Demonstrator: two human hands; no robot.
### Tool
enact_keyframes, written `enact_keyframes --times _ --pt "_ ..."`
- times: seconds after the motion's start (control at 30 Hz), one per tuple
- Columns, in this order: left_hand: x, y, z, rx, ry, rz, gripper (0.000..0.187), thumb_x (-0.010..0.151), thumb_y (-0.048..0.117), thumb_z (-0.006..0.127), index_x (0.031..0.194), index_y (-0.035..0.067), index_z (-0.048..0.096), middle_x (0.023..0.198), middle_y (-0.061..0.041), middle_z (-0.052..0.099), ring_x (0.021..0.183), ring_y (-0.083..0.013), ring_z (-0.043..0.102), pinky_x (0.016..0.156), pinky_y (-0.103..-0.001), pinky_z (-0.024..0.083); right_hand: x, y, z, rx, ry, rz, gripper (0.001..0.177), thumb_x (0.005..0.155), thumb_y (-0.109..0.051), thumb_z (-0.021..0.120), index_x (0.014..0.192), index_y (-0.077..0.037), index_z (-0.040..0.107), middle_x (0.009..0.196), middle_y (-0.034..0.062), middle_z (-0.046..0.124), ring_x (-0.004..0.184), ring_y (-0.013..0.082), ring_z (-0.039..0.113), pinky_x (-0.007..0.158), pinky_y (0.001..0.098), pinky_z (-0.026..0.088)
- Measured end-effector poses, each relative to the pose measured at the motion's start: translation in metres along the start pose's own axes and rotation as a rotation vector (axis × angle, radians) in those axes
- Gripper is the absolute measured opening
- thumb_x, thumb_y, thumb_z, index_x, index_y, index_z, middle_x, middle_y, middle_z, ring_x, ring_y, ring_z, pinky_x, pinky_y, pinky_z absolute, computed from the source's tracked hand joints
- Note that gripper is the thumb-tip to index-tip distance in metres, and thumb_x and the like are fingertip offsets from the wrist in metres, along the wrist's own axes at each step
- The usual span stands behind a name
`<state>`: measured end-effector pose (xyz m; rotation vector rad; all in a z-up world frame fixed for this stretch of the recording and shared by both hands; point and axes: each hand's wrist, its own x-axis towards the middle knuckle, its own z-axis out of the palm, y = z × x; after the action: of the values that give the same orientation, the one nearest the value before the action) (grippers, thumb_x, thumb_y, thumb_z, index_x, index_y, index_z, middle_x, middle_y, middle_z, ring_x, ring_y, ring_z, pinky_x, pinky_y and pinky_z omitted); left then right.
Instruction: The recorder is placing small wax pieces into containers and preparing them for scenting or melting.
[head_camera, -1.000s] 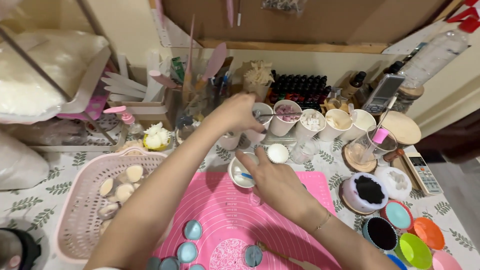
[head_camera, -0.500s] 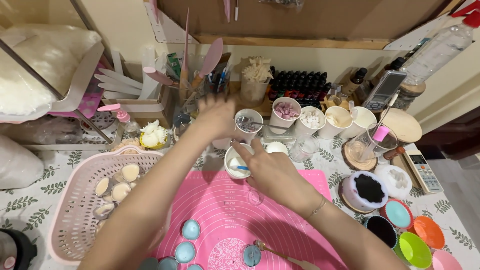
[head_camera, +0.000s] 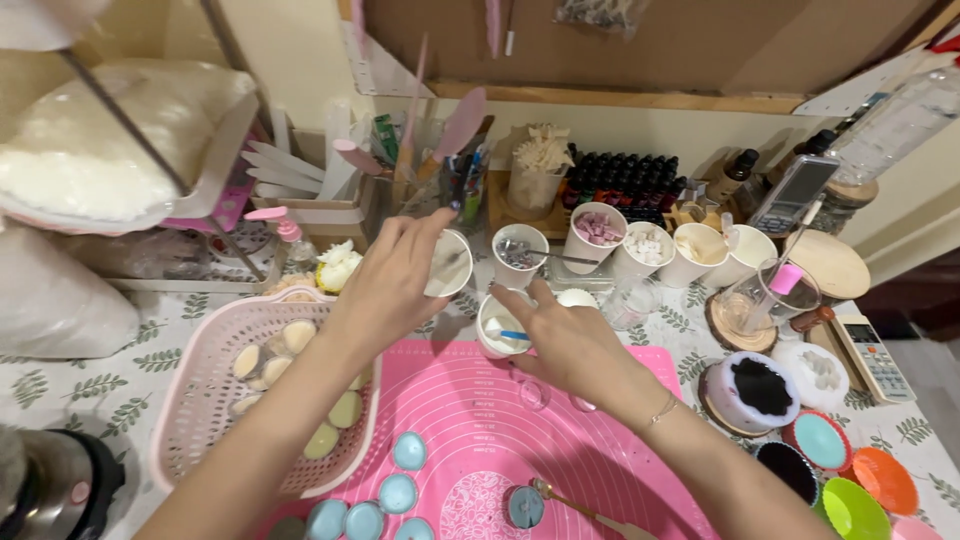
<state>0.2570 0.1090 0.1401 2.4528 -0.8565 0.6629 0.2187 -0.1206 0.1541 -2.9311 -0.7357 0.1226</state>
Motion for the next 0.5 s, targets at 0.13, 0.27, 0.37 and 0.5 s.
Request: enact_keyframes --times 0.13,0.27,0.37,0.5 --pt "-0.012 0.005 -0.017 0.020 0.034 0.011 0.091 0.055 0.007 0.090 0.135 -0.002 0.046 0.125 -0.018 0.060 0.119 -0.0382 0.052 0.101 -0.043 0.046 0.008 -0.002 -0.001 0.013 -0.009 0.000 0.090 0.074 -0.034 0.083 0.153 -0.020 0.042 0.134 0.0280 0.052 0.085 0.0405 0.072 0.069 0.0472 0.059" --pt "-0.021 0.018 -0.036 0.006 0.086 0.022 0.088 0.054 0.007 0.090 0.131 -0.003 0.048 0.129 -0.018 0.057 0.120 -0.0394 0.052 0.101 -0.045 0.046 0.015 -0.011 -0.010 -0.021 -0.024 0.029 0.089 0.074 -0.032 0.083 0.153 -0.021 0.042 0.128 0.0221 0.056 0.095 0.0401 0.070 0.075 0.0473 0.058" --pt "-0.029 0.031 -0.045 -0.008 0.142 0.021 0.086 0.056 0.009 0.090 0.132 -0.001 0.050 0.130 -0.019 0.055 0.121 -0.0403 0.052 0.102 -0.046 0.046 0.024 -0.012 -0.010 -0.062 0.022 0.010 0.085 0.074 -0.033 0.083 0.149 -0.019 0.045 0.124 0.0205 0.059 0.098 0.0391 0.070 0.078 0.0478 0.058" --pt "-0.051 0.054 -0.058 -0.089 0.188 -0.021 0.083 0.065 0.015 0.092 0.136 0.004 0.051 0.130 -0.019 0.057 0.121 -0.0389 0.054 0.104 -0.046 0.046 0.030 -0.015 -0.012 -0.084 -0.083 0.015 0.091 0.072 -0.037 0.086 0.151 -0.019 0.045 0.127 0.0222 0.058 0.103 0.0389 0.068 0.084 0.0488 0.057"
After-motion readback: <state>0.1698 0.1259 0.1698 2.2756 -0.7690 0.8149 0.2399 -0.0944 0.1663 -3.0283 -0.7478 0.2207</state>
